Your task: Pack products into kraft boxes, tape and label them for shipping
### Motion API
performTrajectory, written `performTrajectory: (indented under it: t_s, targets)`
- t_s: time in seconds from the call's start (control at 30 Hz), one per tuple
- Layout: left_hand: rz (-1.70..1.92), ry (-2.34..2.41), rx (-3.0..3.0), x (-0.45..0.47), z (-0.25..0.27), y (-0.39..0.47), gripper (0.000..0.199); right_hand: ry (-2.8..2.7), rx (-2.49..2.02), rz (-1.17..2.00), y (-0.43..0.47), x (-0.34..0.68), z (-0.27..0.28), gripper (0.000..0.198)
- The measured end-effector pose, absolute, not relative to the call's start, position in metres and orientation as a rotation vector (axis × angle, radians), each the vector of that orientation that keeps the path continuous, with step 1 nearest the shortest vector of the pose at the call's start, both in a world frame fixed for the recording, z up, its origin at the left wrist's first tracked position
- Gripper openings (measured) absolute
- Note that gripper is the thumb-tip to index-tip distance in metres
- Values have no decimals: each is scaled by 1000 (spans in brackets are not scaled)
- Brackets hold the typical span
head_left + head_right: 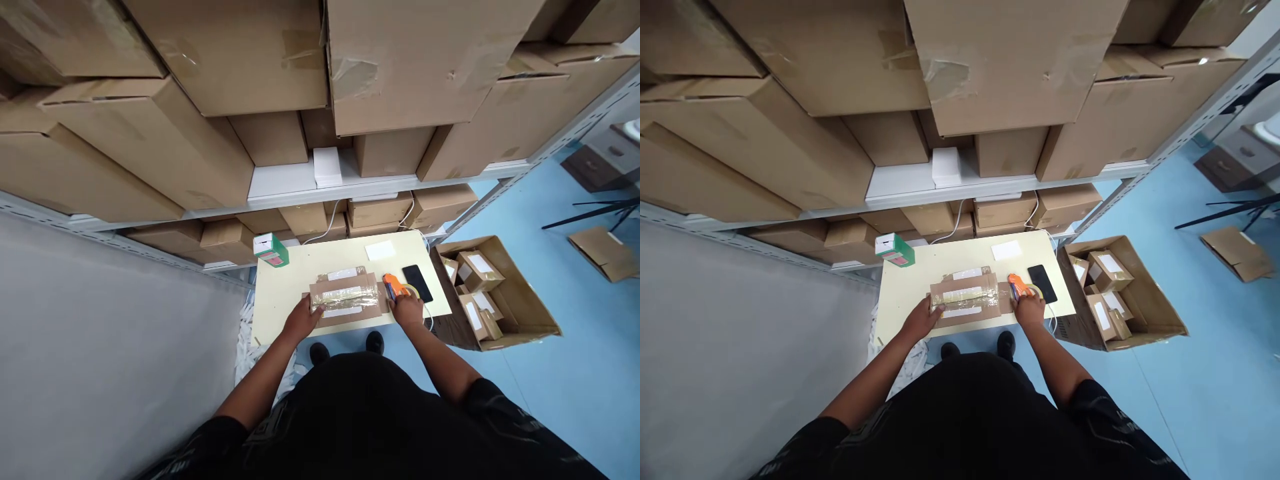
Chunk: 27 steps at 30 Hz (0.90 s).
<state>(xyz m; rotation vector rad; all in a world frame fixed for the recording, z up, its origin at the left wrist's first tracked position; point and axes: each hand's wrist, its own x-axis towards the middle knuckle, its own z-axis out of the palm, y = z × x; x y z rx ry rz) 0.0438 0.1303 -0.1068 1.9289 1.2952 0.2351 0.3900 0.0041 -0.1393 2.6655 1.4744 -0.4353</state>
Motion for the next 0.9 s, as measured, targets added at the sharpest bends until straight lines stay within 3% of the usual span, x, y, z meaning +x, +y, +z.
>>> performTrajectory:
  t_s: [0.1,0.23,0.3,0.4,0.5,0.7,0.9]
  targets:
    - [210,1225,1820,45,-96,130,61,1612,2813,-447,6,384,-130,50]
    - [285,1184,1727,42,-86,122,58,1616,2915,-1237,16,363,-101,67]
    - [369,1202,1703,36,-81,115,60,1489,2933,-1468,26,349,-85,70]
    - [528,1217,1626,19,-72,106,69,1613,3027,-1404,36,334,-62,69]
    - [669,1121,1482,5,-72,101,62,1821,3025,-1387,35,330,-54,66]
    - [611,1310,1348,6,-112,95,45,1571,2886,-1639,20,328,-100,62]
    - [522,1443,1331,18,-123,122,56,1311,2962,-1650,48,337,-124,69]
